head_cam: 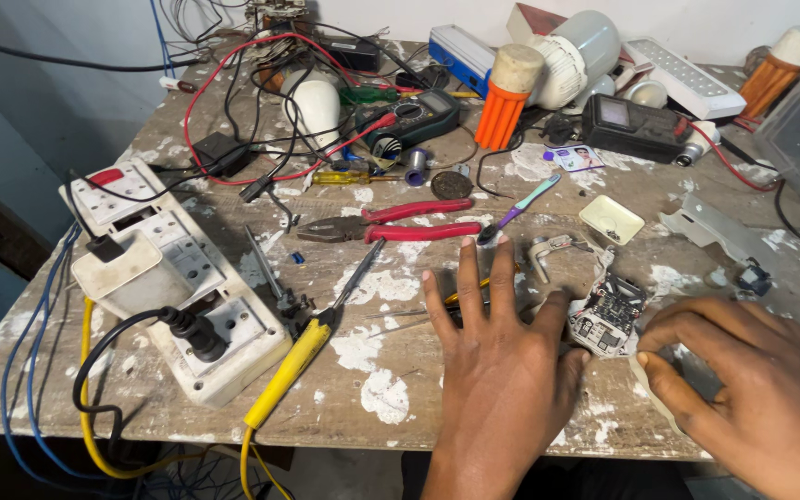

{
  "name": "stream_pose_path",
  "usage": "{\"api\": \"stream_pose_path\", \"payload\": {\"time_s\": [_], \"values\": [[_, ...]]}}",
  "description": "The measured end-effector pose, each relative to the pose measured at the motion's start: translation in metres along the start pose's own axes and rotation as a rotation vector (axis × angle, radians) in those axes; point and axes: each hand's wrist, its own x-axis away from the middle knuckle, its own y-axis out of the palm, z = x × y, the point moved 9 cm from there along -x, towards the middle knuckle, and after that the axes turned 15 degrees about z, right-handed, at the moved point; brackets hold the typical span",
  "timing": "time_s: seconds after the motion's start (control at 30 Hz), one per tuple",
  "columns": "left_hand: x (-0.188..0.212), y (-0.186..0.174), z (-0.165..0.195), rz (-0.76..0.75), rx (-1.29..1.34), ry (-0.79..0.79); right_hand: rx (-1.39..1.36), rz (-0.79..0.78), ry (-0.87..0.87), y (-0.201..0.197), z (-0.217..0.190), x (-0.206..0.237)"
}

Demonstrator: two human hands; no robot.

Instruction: The person repairs a small drone at a cluttered workbench. They sort small screws into a plastic tray, manipulate the drone's exposed circuit board and frame by hand, use tweezers to handle small components, and use a screwdriver on the drone body while repositioning it across the bench.

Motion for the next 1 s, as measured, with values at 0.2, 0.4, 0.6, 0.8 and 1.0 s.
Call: {"api": "stream_pose_path", "payload": {"time_s": [0.2,0.4,0.6,0.8,1.0], "values": [[-0.009,0.005,0.01,-0.005,-0.012,0.001,-0.013,-0.026,0.11,-0.008,0.006,-0.003],[-0.011,0.006,0.015,-0.042,0.019,-0.01,-0.055,-0.166,0.521,-0.01,0.023,0.005],[-0.01,0.014,0.01,-0.017,0.018,0.009,-0.105,-0.158,0.582,0.003,0.027,0.003],[-0.009,0.007,0.017,0.021,0.075,0.03,-0.165,-0.131,0.603,0.0,0.026,0.007],[-0.011,0.006,0.021,0.031,0.095,0.033,-0.255,-0.091,0.52,0.001,0.026,0.004]]}}
